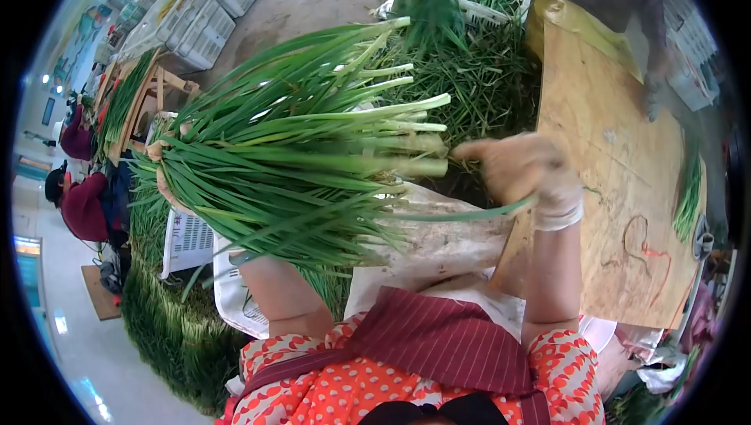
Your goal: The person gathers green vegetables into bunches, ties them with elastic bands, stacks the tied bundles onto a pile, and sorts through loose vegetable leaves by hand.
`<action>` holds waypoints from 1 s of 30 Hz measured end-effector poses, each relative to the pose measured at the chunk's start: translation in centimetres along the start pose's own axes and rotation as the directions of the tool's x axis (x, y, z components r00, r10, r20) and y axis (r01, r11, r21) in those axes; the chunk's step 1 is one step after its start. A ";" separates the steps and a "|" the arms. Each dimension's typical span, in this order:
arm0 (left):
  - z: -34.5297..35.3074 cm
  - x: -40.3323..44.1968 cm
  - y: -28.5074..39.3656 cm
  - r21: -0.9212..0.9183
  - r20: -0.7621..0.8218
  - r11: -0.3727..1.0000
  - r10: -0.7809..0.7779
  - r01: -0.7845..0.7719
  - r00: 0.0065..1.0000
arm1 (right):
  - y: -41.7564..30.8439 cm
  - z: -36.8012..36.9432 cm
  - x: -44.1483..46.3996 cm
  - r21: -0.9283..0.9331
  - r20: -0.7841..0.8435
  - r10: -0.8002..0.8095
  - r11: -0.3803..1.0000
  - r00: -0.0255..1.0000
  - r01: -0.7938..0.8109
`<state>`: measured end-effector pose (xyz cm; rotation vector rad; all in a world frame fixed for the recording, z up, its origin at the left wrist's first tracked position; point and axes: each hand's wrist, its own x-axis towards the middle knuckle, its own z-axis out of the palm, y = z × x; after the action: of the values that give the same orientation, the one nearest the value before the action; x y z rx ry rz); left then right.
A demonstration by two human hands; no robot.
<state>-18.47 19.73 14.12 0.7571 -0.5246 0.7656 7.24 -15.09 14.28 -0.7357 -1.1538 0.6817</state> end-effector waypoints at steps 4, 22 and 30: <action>0.6 0.0 -0.4 0.015 -0.021 0.999 0.038 -0.037 0.999 | -1.1 -2.1 1.1 -0.078 -0.668 0.025 0.992 0.744 -0.103; 3.3 0.7 -4.0 0.108 -0.171 0.993 0.062 -0.044 0.983 | -0.3 7.3 11.6 -0.069 -0.127 0.141 0.986 0.982 -0.151; -1.6 -0.5 -0.7 0.078 0.037 0.994 0.069 -0.072 0.997 | -0.1 -8.9 1.9 0.435 -0.700 -0.068 0.748 0.711 0.500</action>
<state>-18.04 20.40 12.55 0.8296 -0.5571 0.8439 16.27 -15.04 13.38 -0.1683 -0.3314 0.4061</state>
